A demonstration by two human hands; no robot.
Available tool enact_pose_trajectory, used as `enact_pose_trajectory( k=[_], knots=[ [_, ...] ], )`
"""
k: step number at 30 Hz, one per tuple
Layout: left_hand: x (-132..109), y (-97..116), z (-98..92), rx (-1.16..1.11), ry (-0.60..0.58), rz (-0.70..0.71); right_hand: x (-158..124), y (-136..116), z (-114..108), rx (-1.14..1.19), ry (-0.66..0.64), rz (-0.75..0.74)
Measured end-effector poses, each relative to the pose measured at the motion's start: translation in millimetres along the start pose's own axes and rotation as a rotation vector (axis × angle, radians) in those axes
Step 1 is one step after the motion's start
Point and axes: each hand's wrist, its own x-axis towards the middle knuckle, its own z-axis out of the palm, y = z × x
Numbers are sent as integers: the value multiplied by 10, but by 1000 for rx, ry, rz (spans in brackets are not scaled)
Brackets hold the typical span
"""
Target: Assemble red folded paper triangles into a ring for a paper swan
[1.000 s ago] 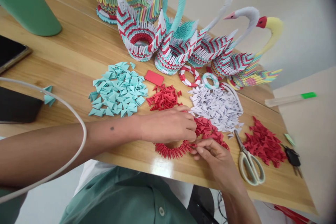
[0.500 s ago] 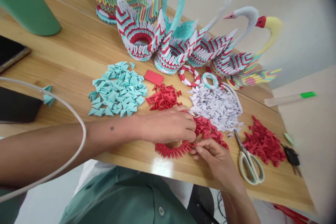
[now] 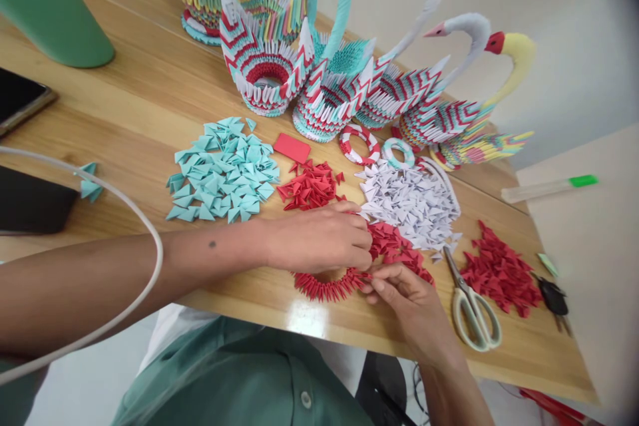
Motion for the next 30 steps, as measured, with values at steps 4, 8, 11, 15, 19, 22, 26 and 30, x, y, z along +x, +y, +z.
enact_pose_trajectory(
  k=[4, 8, 11, 15, 19, 22, 26, 30],
  knots=[
    [-13, -14, 32, 0, 30, 4, -3, -5, 23, 20, 21, 4],
    [-23, -18, 41, 17, 31, 15, -2, -2, 26, 17, 21, 13],
    [-17, -14, 23, 24, 33, 25, -6, -7, 20, 6, 17, 18],
    [-9, -15, 7, 13, 27, 33, -2, -22, 26, -4, 14, 20],
    [-12, -22, 16, 9, 35, 39, 6, -49, 45, -6, 17, 16],
    [-16, -21, 21, 12, 49, 39, 0, -69, 52, -2, 26, 23],
    [-15, -13, 19, 13, 51, 23, -12, -89, 54, -15, 35, 35],
    [-13, -10, 27, -1, 68, 11, -16, -121, 69, -29, 36, 45]
  ],
)
